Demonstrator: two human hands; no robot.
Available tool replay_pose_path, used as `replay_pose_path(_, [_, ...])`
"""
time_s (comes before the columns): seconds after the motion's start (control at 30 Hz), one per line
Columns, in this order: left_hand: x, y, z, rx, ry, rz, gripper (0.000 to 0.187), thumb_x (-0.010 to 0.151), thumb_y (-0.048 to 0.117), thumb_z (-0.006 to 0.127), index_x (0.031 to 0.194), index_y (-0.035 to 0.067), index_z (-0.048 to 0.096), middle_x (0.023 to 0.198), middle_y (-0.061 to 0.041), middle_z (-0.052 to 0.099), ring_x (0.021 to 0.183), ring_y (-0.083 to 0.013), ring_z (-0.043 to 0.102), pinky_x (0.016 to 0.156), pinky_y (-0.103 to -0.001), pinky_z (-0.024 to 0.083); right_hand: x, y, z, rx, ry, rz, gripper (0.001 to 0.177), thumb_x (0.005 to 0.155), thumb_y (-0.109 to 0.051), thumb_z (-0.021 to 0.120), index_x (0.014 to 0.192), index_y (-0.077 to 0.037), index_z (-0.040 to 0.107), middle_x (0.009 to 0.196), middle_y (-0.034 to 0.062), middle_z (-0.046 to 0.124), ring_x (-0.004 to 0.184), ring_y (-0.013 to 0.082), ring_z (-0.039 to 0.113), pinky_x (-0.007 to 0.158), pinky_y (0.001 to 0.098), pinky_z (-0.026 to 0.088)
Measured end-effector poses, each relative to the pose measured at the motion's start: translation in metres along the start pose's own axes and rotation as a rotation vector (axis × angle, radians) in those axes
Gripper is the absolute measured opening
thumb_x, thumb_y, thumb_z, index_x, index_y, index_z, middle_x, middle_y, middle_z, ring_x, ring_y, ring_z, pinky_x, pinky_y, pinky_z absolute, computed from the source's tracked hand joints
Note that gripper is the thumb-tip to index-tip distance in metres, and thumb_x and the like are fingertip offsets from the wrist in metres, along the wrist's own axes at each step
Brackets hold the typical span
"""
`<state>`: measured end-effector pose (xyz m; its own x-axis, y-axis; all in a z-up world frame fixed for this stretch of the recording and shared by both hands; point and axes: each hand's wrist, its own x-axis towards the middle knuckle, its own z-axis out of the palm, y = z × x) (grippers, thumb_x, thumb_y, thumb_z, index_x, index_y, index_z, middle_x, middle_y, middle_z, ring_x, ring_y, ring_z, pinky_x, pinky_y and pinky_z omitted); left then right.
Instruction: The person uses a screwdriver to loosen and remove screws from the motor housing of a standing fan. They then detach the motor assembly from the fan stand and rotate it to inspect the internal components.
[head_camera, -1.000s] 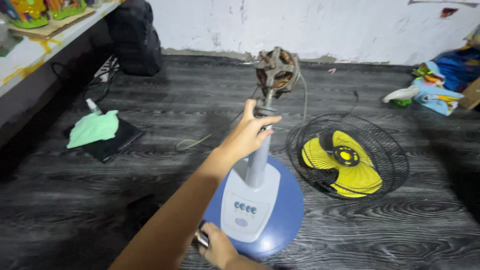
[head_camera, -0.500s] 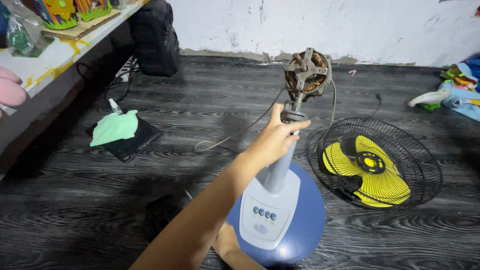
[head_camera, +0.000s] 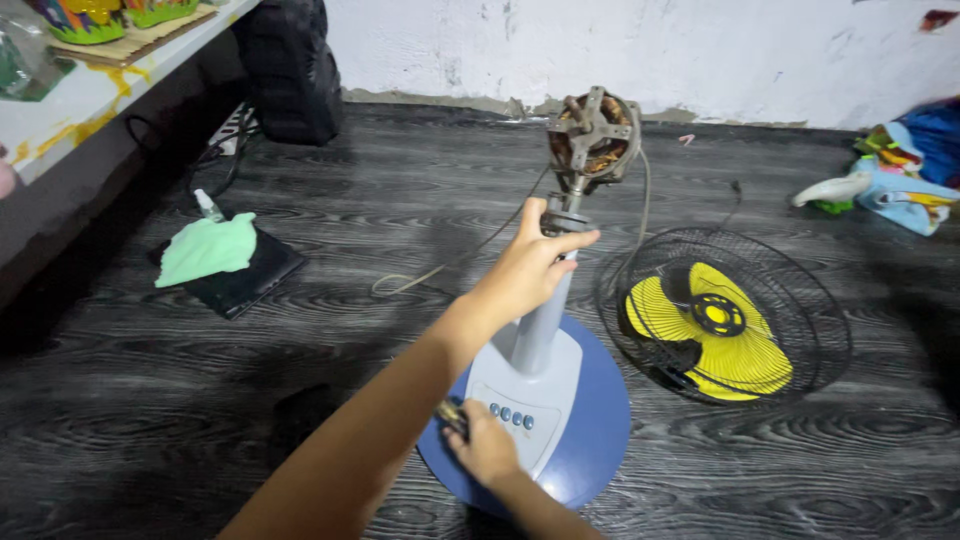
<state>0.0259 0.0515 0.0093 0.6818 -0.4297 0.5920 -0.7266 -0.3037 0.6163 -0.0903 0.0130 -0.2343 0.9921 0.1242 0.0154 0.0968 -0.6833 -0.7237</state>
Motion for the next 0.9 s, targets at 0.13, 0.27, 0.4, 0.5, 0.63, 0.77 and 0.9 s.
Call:
replay_pose_path(0.13, [-0.001,-0.006,0.002,0.025,0.031,0.038,0.043,0.089,0.004,0.073,0.129,0.02,0.071,0.142,-0.026,0.035,0.115,-0.0444,0.062,0.105,-0.041,0.048,-0.01,0.03,-0.069,-0.156,-0.011,-0.101,0.038,0.081,-0.02,0.078,0.112,-0.014,0.057,0.107,0.0141,0.07,0.097,0.0376,0.067,0.083,0.0471,0.053])
replay_pose_path(0.27, [0.001,-0.011,0.006,0.054,0.075,0.084,0.039,0.093,0.005,0.07,0.129,0.02,0.072,0.14,-0.026,0.038,0.116,-0.0436,0.061,0.107,-0.041,0.047,-0.018,0.084,-0.111,-0.266,0.139,-0.14,0.041,0.07,-0.018,0.08,0.102,-0.011,0.055,0.1,0.0152,0.067,0.095,0.0388,0.065,0.081,0.0478,0.052])
replay_pose_path(0.4, [0.001,-0.008,0.006,0.094,0.085,0.04,0.038,0.092,0.006,0.069,0.127,0.02,0.073,0.141,-0.027,0.037,0.114,-0.0443,0.06,0.105,-0.042,0.046,-0.035,0.157,-0.118,-0.219,0.388,0.029,0.044,0.074,-0.029,0.081,0.103,-0.007,0.055,0.101,0.0185,0.065,0.094,0.0427,0.063,0.079,0.0493,0.052])
replay_pose_path(0.5, [0.001,-0.004,0.005,0.083,0.092,0.0,0.037,0.093,0.007,0.068,0.127,0.021,0.073,0.141,-0.026,0.039,0.113,-0.0426,0.061,0.103,-0.041,0.047,-0.048,0.215,-0.12,-0.144,0.537,0.319,0.049,0.082,-0.039,0.08,0.102,-0.002,0.055,0.1,0.0236,0.065,0.094,0.0449,0.063,0.083,0.05,0.052])
replay_pose_path(0.63, [-0.002,-0.001,0.005,0.067,0.118,0.039,0.036,0.093,0.008,0.067,0.126,0.02,0.074,0.136,-0.023,0.043,0.114,-0.0402,0.062,0.103,-0.041,0.048,-0.064,0.266,-0.126,-0.121,0.675,0.627,0.054,0.081,-0.045,0.08,0.108,-0.003,0.058,0.101,0.0263,0.065,0.095,0.0453,0.064,0.086,0.0511,0.052])
replay_pose_path(0.77, [0.0,0.0,0.004,0.112,0.134,0.04,0.034,0.092,0.008,0.069,0.123,0.019,0.075,0.133,-0.023,0.045,0.112,-0.0404,0.061,0.101,-0.042,0.048,-0.06,0.275,-0.122,-0.278,0.644,0.847,0.061,0.078,-0.049,0.08,0.117,-0.007,0.061,0.103,0.0272,0.065,0.097,0.0448,0.065,0.087,0.0521,0.052])
replay_pose_path(0.9, [0.0,0.003,0.003,0.097,0.106,-0.006,0.034,0.092,0.008,0.068,0.123,0.02,0.075,0.135,-0.024,0.043,0.112,-0.0403,0.062,0.102,-0.042,0.048,-0.045,0.255,-0.124,-0.594,0.601,0.876,0.069,0.075,-0.054,0.081,0.126,-0.011,0.064,0.106,0.0282,0.066,0.098,0.0443,0.066,0.088,0.0532,0.052])
